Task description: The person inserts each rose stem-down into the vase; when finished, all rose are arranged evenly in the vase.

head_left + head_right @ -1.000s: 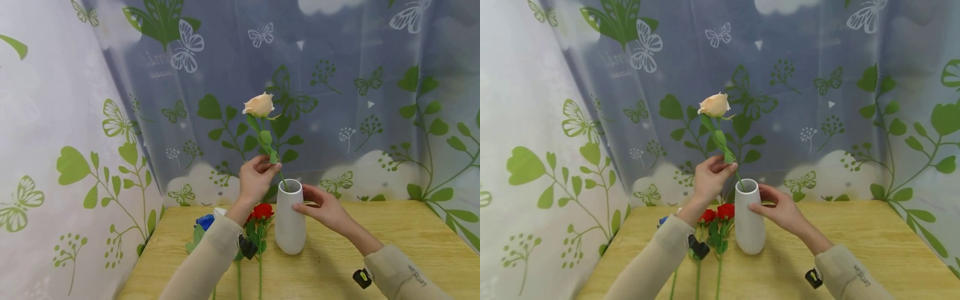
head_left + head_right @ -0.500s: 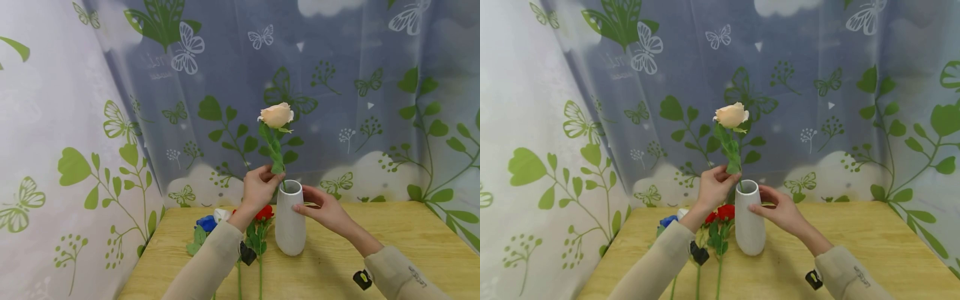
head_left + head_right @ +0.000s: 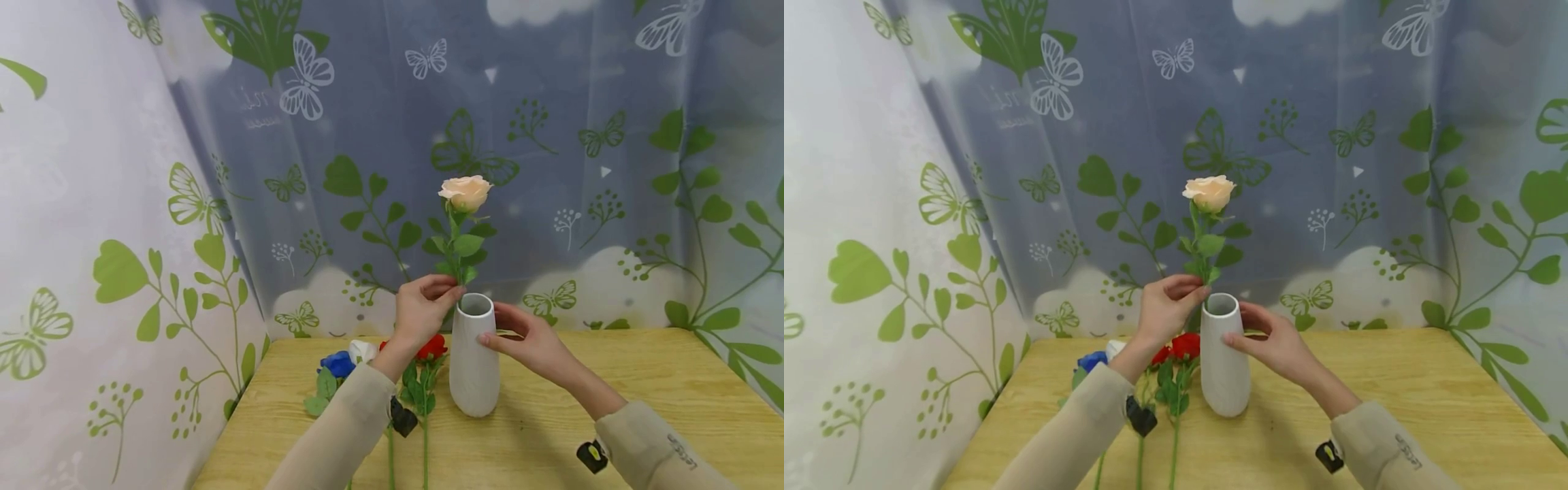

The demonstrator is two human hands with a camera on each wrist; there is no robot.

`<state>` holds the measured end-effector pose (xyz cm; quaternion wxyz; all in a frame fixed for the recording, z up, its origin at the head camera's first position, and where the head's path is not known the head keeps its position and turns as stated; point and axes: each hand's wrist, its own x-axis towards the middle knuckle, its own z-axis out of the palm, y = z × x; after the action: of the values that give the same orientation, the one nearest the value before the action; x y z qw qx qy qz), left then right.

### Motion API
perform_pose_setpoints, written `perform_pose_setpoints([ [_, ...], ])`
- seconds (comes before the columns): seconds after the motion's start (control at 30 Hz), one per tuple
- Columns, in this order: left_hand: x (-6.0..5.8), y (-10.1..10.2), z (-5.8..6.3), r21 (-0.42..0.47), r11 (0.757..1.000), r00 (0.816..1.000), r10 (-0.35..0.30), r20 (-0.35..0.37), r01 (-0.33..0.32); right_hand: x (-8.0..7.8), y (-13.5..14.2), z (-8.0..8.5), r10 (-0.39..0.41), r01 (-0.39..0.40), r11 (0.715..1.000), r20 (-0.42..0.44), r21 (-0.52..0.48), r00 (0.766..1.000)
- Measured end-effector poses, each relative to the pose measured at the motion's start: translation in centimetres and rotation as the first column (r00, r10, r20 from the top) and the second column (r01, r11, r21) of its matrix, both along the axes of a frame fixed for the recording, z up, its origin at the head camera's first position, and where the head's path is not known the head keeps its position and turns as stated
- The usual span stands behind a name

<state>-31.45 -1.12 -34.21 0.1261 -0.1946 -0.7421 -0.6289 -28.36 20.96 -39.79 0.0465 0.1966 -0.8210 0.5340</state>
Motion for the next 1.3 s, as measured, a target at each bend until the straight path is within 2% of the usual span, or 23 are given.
perform_pose_setpoints([
  [0.47,0.1,-0.2,-0.5,0.005,0.999,1.0,-0.032,0.0,0.032,0.0,0.0,0.0,-0.014,0.014,1.0,-0.005,0.004,1.0],
  [0.8,0.3,-0.6,-0.8,-0.034,0.999,0.999,-0.034,0.009,0.034,0.2,-0.1,0.0,-0.011,0.011,1.0,0.0,0.007,1.0],
  [0.97,0.4,-0.8,-1.1,-0.025,1.0,1.0,-0.018,-0.003,0.018,0.2,-0.1,0.0,-0.01,0.01,1.0,0.003,0.006,1.0],
  [1.1,0.6,-1.5,-1.3,-0.011,1.0,1.0,0.009,-0.015,-0.009,0.2,-0.1,0.1,-0.017,0.017,1.0,-0.006,0.019,1.0],
  [1.3,1.1,-3.7,-1.9,0.017,1.0,1.0,0.01,0.0,-0.01,0.2,0.0,0.2,-0.022,0.022,1.0,0.015,0.017,1.0],
])
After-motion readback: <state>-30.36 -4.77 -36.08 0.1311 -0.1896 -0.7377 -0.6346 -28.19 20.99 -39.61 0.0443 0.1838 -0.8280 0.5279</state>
